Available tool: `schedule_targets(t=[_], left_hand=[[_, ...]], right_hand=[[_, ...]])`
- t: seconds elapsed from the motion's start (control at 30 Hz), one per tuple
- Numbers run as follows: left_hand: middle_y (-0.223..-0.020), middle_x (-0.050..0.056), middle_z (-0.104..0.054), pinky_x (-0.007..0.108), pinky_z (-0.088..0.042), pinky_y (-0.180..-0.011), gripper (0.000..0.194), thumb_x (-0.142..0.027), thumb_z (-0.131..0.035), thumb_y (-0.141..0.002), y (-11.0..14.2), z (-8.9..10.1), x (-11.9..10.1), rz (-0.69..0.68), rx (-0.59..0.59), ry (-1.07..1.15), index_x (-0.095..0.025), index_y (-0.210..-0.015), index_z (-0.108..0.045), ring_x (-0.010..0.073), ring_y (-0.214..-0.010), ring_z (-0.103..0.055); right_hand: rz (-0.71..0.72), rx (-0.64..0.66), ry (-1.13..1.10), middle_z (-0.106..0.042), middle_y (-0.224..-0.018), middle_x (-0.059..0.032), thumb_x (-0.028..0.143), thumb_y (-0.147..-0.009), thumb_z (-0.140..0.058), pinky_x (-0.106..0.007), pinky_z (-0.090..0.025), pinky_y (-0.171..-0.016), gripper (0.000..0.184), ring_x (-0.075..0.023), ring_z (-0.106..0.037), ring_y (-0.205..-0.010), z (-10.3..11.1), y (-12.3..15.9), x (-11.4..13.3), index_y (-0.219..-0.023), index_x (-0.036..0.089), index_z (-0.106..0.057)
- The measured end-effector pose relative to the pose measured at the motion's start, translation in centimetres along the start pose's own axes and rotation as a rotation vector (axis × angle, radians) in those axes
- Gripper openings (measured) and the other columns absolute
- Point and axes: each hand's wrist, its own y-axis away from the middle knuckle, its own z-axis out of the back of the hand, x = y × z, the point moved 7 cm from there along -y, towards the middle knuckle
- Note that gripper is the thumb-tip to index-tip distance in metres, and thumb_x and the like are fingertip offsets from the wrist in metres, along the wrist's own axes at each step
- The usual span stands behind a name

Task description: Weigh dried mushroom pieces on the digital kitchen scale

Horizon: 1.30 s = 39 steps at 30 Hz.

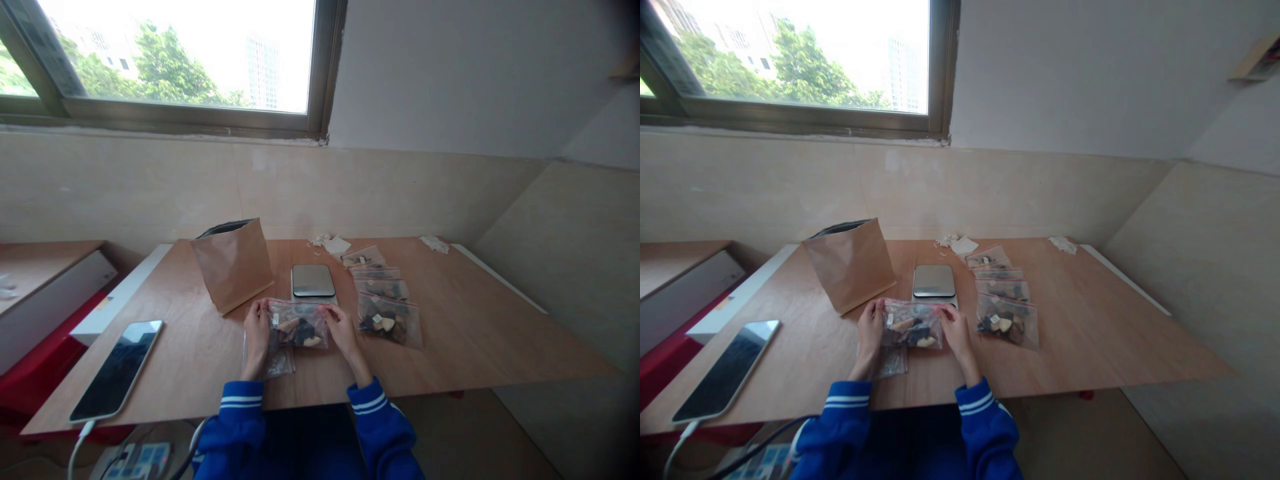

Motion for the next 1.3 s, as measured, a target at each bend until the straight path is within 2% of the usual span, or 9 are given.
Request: schedule_targets(t=[0.1,0.2,0.33,0.47,0.67,0.83,1.03,1.3], left_hand=[[-0.065,0.003,-0.059,0.030,-0.040,-0.061,0.041,-0.055,-0.039,-0.090,0.1,-0.2,0.9,0.000,-0.019,-0.029,-0.022,-0.069,-0.051,0.0196,-0.064,-0.055],[-0.062,0.001,-0.056,0.029,-0.039,-0.059,0.040,-0.056,-0.039,-0.091,0.5,-0.5,1.1,0.016,-0.008,0.000,-0.023,-0.070,-0.050,0.0185,-0.061,-0.054],[-0.056,-0.001,-0.052,0.027,-0.038,-0.054,0.039,-0.056,-0.044,-0.088,0.9,-1.1,0.9,0.032,0.080,0.052,-0.023,-0.069,-0.051,0.0167,-0.054,-0.050],[-0.057,-0.001,-0.052,0.026,-0.038,-0.054,0.038,-0.054,-0.047,-0.088,1.0,-1.6,0.9,0.033,0.151,0.098,-0.022,-0.067,-0.053,0.0157,-0.054,-0.049],[-0.070,0.000,-0.060,0.024,-0.042,-0.058,0.030,-0.050,-0.056,-0.084,1.3,-2.3,1.0,0.043,0.252,0.235,-0.020,-0.080,-0.062,0.0157,-0.064,-0.055],[-0.072,0.001,-0.061,0.023,-0.042,-0.058,0.033,-0.050,-0.060,-0.080,1.4,-2.0,0.9,0.073,0.221,0.266,-0.018,-0.084,-0.063,0.0153,-0.067,-0.056],[-0.070,0.000,-0.059,0.023,-0.041,-0.053,0.038,-0.054,-0.059,-0.080,1.2,-2.0,1.4,0.107,0.195,0.310,-0.017,-0.091,-0.063,0.0129,-0.059,-0.052],[-0.072,0.001,-0.060,0.023,-0.042,-0.055,0.039,-0.052,-0.059,-0.080,1.3,-1.5,1.3,0.122,0.155,0.301,-0.016,-0.092,-0.064,0.0134,-0.061,-0.053]], right_hand=[[-0.002,-0.109,-0.033,-0.076,-0.086,-0.0103,0.063,-0.084,-0.057,-0.039,-0.056,-0.080,0.047,-0.0274,-0.072,-0.085,0.1,0.1,-0.2,-0.086,0.018,-0.071],[-0.049,-0.123,-0.054,-0.076,-0.088,-0.0113,0.066,-0.087,-0.051,-0.038,-0.057,-0.077,0.053,-0.0276,-0.072,-0.084,-0.1,0.4,-1.0,-0.093,0.017,-0.070],[-0.080,-0.162,0.000,-0.076,-0.083,-0.0106,0.069,-0.089,-0.040,-0.034,-0.055,-0.068,0.059,-0.0256,-0.071,-0.075,0.5,0.8,-2.0,-0.096,0.017,-0.068],[-0.015,-0.272,0.168,-0.074,-0.079,-0.0094,0.067,-0.092,-0.036,-0.033,-0.052,-0.070,0.059,-0.0243,-0.069,-0.075,1.7,1.2,-2.0,-0.093,0.017,-0.067],[0.036,-0.361,0.278,-0.074,-0.085,-0.0113,0.064,-0.092,-0.037,-0.033,-0.052,-0.071,0.059,-0.0248,-0.068,-0.077,2.4,1.3,-1.6,-0.096,0.016,-0.070],[0.036,-0.391,0.258,-0.074,-0.087,-0.0102,0.063,-0.090,-0.043,-0.035,-0.052,-0.075,0.054,-0.0246,-0.068,-0.081,2.8,1.4,-1.6,-0.094,0.017,-0.071],[0.014,-0.442,0.225,-0.073,-0.080,-0.0077,0.062,-0.082,-0.057,-0.034,-0.052,-0.073,0.048,-0.0220,-0.066,-0.074,3.0,1.7,-1.2,-0.084,0.016,-0.070],[0.008,-0.407,0.219,-0.075,-0.095,-0.0125,0.058,-0.088,-0.050,-0.038,-0.053,-0.081,0.050,-0.0251,-0.069,-0.086,3.1,1.8,-1.8,-0.101,0.015,-0.072]])
